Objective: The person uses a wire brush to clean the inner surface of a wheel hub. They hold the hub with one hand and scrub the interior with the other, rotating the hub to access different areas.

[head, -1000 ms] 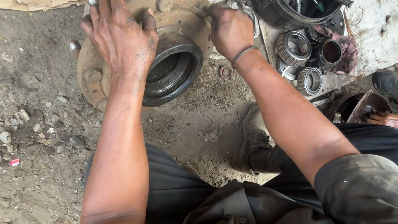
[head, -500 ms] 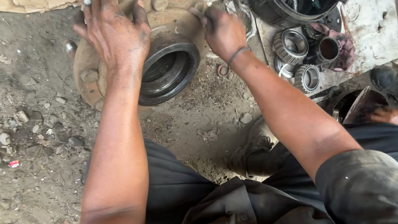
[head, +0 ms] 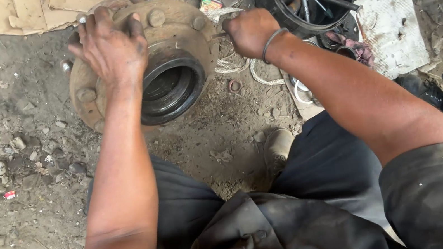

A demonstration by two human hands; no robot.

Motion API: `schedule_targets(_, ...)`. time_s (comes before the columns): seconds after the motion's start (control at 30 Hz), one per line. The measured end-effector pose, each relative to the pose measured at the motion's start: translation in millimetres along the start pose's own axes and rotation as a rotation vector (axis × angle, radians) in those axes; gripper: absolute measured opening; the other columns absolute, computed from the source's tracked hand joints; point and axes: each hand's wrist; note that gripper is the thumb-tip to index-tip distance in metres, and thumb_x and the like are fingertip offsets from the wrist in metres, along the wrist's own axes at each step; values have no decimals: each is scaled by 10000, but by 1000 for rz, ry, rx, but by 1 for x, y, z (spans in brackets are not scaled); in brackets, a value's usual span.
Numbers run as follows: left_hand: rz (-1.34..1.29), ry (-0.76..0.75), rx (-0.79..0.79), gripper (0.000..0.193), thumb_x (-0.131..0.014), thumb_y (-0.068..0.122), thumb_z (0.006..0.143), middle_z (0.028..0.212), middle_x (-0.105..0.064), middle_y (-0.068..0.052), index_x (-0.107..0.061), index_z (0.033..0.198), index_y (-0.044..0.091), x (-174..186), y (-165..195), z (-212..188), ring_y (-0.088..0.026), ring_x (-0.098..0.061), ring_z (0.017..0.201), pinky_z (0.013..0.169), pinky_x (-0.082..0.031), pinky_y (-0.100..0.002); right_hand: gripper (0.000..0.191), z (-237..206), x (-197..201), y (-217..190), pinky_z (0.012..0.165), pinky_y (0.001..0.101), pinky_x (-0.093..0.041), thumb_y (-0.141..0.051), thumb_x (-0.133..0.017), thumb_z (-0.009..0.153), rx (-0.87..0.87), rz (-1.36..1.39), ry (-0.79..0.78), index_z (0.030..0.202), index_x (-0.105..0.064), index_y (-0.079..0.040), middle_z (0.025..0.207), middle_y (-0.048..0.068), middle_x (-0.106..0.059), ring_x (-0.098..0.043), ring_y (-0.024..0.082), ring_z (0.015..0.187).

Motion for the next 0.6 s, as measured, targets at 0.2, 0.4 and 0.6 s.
schedule_targets(0.2,-19,51,-111,398,-864,287,927,1091,-691,-161,-676,1150,16,10,-5,-9,-335,-615,1108,995,-309,-657,222,2,-42,-8,715,509,-561,-111,-542,934,-62,171,54,1071,-714,-78,831,222,-734,-720,392,782)
schedule_targets(0.4,26,96,-191,421,-845,276,948,1086,-694,-141,-660,1209,3,13,-12,-10,-319,-607,1099,993,-334,-586,231,20,-68,16,649,503,-550,-86,-567,892,30,138,272,1071,-712,-77,868,196,-730,-712,391,758)
schedule_targets(0.6,100,83,-177,314,-792,315,1014,1039,-688,-103,-672,1148,57,14,-26,-10,-262,-607,1005,960,-354,-523,252,27,-87,31,639,460,-563,-45,-579,851,148,88,224,1063,-709,-83,884,187,-724,-719,342,748)
Point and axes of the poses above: each hand's wrist, its own z-axis towards the middle knuckle, its own x-axis out of the back of the hand, y = z × x
